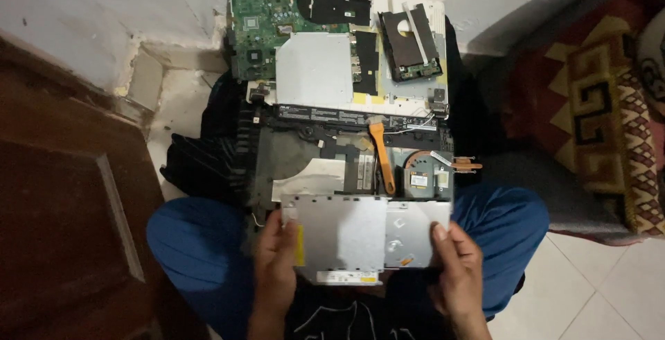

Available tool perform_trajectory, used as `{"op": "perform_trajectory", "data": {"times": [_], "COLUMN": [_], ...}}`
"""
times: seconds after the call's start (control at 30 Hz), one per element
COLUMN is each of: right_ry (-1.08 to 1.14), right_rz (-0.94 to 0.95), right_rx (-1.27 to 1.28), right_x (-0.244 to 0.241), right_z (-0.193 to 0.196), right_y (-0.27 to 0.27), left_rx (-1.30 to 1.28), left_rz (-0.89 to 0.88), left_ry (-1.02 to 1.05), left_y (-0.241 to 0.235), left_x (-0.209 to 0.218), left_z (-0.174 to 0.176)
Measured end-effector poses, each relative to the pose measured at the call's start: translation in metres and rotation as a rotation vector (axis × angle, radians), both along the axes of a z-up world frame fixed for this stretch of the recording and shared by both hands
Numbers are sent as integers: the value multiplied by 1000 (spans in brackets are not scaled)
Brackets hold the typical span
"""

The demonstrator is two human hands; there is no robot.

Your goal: The person sits on the floor and uses a small brush to clean dust from a disassembled laptop component, likely a CD/DVD drive. They brush both sides of the component and then place it back onto the main laptop chassis.

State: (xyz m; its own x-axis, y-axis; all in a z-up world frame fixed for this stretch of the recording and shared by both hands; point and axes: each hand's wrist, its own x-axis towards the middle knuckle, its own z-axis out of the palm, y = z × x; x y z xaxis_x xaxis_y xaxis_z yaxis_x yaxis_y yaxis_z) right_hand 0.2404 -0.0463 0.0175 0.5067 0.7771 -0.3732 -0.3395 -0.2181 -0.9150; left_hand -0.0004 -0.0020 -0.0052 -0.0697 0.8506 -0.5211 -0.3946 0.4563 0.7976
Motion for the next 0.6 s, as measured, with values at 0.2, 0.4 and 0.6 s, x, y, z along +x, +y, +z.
{"op": "perform_trajectory", "data": {"times": [0.2,0.4,0.6], "right_ry": [-40,41,-151], "right_rz": [0,-115,-188], "right_rx": [-39,-99,-52], "right_x": [30,11,5], "right_z": [2,14,7], "right_y": [5,9,-6], "left_rx": [-34,126,144], "left_rz": [10,204,231], "left_ry": [51,-426,-601], "left_y": [13,-2,-20], "left_x": [-28,-31,0], "left_z": [30,-41,-55]}}
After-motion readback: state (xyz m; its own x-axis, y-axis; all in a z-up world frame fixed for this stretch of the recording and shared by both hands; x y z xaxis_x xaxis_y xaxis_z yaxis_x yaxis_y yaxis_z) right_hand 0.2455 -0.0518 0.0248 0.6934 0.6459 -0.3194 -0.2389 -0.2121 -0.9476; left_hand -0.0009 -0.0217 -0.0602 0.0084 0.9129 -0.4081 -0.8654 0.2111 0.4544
